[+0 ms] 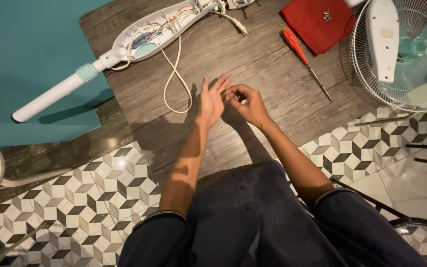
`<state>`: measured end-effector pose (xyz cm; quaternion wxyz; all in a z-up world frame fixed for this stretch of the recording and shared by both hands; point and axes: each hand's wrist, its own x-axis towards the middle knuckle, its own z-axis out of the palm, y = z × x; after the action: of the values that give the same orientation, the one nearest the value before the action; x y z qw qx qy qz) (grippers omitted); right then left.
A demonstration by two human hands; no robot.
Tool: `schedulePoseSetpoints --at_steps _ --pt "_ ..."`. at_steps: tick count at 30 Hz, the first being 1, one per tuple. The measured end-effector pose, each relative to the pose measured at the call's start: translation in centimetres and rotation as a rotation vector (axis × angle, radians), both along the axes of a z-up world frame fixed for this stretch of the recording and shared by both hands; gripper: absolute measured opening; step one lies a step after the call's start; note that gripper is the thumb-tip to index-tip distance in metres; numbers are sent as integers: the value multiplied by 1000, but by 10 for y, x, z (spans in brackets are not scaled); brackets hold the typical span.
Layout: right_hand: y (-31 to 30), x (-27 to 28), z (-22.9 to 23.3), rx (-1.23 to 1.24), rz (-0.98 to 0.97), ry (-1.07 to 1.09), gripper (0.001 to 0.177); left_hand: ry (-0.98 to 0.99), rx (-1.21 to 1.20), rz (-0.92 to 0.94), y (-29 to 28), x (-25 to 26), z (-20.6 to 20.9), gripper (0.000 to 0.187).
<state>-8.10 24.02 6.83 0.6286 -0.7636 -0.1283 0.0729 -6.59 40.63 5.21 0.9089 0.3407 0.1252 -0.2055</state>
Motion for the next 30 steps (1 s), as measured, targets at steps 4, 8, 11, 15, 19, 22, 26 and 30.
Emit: schedulePoseSetpoints --at_steps 4,8,11,15,19,22,26,30 --pt "1 -17 51 -58 18 -115 15 -14 -262 -26 -18 -9 22 98" --pt "-3 -28 82 -175 -7 -209 16 -85 -347 -24 -36 -19 39 97" --pt "-11 -34 94 -198 -32 -219 23 -117 -440 -24 -45 -23 46 95" --pt "-24 -42 90 -190 -96 -291 25 -110 -464 -41 -54 -29 45 96" --pt "-42 -46 69 -119 -375 -405 14 -89 -638 -44 -61 -26 41 101" --pt "-55 -45 50 69 -573 -162 14 -32 -662 -47 -69 -26 38 105" --pt "-76 -60 32 15 -536 -210 13 27 -633 -68 -82 -23 27 109" --pt "-87 -67 24 -61 -543 -161 13 45 -682 -111 -102 -22 13 108"
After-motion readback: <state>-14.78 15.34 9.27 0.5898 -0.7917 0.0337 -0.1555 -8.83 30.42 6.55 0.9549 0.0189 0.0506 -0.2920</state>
